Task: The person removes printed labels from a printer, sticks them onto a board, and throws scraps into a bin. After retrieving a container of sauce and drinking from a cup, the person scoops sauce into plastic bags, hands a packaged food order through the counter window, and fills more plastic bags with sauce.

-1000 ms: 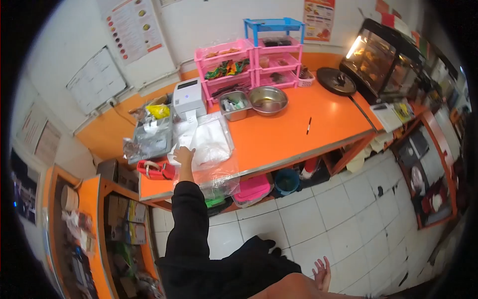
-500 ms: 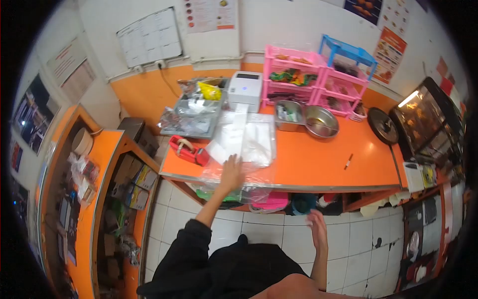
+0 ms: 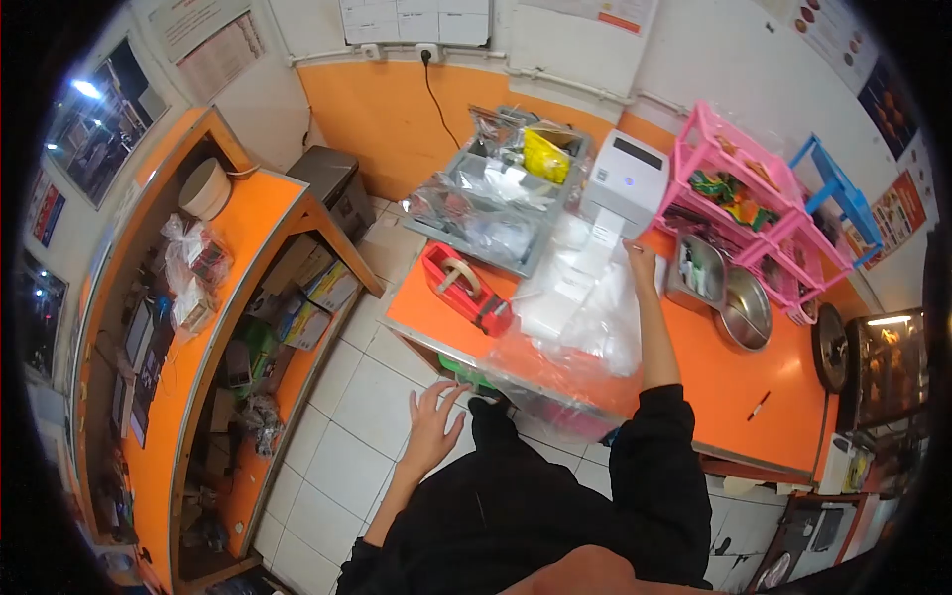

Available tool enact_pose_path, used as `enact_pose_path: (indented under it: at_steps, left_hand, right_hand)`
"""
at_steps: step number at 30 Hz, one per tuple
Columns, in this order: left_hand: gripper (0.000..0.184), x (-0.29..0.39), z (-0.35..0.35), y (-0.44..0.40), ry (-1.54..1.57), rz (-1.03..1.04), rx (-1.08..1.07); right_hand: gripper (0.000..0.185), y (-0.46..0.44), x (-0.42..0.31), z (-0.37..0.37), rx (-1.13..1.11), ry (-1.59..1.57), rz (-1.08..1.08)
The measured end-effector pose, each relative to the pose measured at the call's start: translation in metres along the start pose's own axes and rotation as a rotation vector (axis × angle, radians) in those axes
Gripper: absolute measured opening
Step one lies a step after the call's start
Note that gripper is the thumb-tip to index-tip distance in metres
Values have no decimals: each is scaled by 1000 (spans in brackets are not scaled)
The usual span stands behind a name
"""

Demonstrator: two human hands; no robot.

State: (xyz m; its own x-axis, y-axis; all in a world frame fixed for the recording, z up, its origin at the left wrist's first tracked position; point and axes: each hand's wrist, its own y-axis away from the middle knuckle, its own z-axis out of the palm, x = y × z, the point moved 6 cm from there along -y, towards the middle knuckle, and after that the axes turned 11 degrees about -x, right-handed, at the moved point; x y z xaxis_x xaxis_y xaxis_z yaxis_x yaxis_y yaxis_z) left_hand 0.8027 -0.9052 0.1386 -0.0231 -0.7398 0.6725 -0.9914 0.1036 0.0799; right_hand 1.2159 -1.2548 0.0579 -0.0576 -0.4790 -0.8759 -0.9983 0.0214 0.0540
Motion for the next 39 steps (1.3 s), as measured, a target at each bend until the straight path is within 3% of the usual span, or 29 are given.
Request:
enact_pose_path:
  at_steps: [1,4,6,8,12,14,15,17,20,21,24,27,29,32,34,36,39]
  left_hand:
    - [40,2,-19,-8,-83,27,121]
    - [34,1,-73,-31,-284,-4,211]
    - [34,-7,-94,-39,-277,-36,231]
    - [32,-21,-112,-45,-215,-79,232]
    - [28,-49,-145,-59,-248,-107,227]
    - [26,-67,-153,-66,-207,-113,213]
    - [26,-78,-158,-68,-185,-122,221]
    - [24,-99,-168,-78,-169,-116,231]
    - [24,-133,-189,-97,-160,-42,201]
    - [24,-140,-202,-103,-173,-14,182]
    - [25,-172,-247,-115,-197,30,130]
    - [25,-216,-294,-117,-256,21,167]
    - [23,-241,-320,-116,-233,17,177]
    - [23,-264,-342,-129,-49,43,122]
    - [23,-258,-355,-151,57,116,71]
    - [29,-230,-366,-178,117,303,-50]
    - [56,-201,-387,-228,346,509,-68]
  right_hand:
    - [53,-11,6,4,101,145,83]
    - [61,-27,13,18,276,122,272]
    - [54,-39,27,17,245,110,257]
    - [46,-37,20,21,218,-47,-1]
    - [42,-21,-5,10,270,78,114]
    - [36,-23,-20,-1,368,130,-39]
    - [36,-30,-22,-8,382,143,-28]
    - [34,-51,-11,-18,166,332,228]
    - [37,-59,-12,-29,277,420,212]
    - [44,-71,-2,-34,215,480,213]
    - [35,-80,-25,-38,265,676,279]
    - [33,-83,-94,-34,252,937,376]
    - [32,-71,-168,-27,268,1003,318]
    - [31,-30,-330,22,367,854,-127]
    - [34,-16,-415,69,288,591,-367]
    - [35,5,-499,131,262,584,-473]
    - [30,-1,-569,225,93,371,-607]
